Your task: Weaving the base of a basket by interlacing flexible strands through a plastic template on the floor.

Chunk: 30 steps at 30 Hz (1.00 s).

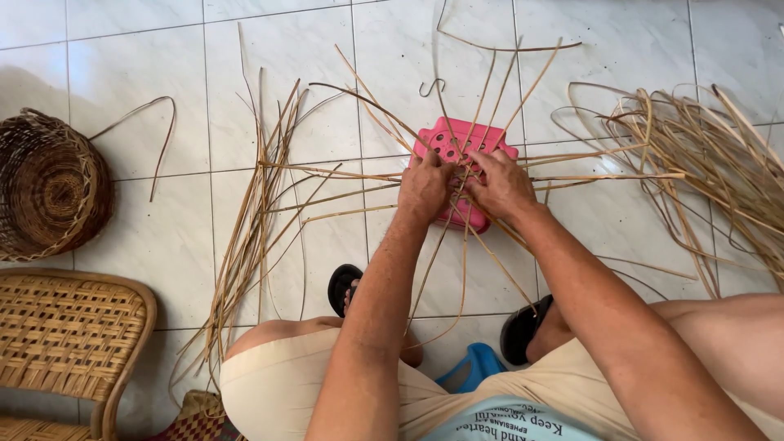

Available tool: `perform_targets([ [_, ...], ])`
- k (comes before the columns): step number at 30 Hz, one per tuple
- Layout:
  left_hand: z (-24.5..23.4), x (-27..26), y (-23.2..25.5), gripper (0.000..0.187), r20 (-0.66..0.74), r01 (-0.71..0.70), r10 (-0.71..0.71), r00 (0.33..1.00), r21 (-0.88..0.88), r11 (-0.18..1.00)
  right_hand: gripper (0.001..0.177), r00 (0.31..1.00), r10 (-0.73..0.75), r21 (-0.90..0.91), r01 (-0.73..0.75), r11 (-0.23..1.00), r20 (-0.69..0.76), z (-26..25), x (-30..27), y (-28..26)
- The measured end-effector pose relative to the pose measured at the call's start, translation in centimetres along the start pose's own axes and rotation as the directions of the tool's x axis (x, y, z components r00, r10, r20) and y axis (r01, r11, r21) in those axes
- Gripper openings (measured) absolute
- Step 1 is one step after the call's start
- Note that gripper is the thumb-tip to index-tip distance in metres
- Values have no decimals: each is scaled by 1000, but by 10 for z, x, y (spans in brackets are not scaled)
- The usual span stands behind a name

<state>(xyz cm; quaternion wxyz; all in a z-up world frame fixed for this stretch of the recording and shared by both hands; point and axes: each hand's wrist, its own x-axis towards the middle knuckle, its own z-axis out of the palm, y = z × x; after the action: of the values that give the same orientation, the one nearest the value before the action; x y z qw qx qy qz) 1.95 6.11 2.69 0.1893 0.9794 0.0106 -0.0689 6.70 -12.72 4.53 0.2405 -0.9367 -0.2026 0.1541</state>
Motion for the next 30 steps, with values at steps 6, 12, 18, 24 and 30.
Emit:
perform_targets([
  [6, 43, 15, -27, 39, -14, 5, -6, 1000, -34, 999, 43, 1000, 7, -45, -6, 999, 7, 21, 20, 8],
  [12, 10, 2, -12, 39, 26, 11, -10, 1000, -58, 998, 37, 999, 8, 16, -8, 1000, -42, 17, 17, 0],
  [18, -1, -1, -5, 39, 32, 18, -16, 999, -53, 998, 37, 999, 20, 51, -19, 999, -31, 15, 16, 2],
  [24, -3, -3, -5, 39, 24, 10, -9, 1000, -68, 998, 36, 999, -11, 71, 14, 997, -41, 10, 14, -4],
  [30, -19, -5, -2, 25, -47, -38, 35, 998, -70, 997, 31, 996, -77, -27, 76, 997, -45, 1, 13, -17],
])
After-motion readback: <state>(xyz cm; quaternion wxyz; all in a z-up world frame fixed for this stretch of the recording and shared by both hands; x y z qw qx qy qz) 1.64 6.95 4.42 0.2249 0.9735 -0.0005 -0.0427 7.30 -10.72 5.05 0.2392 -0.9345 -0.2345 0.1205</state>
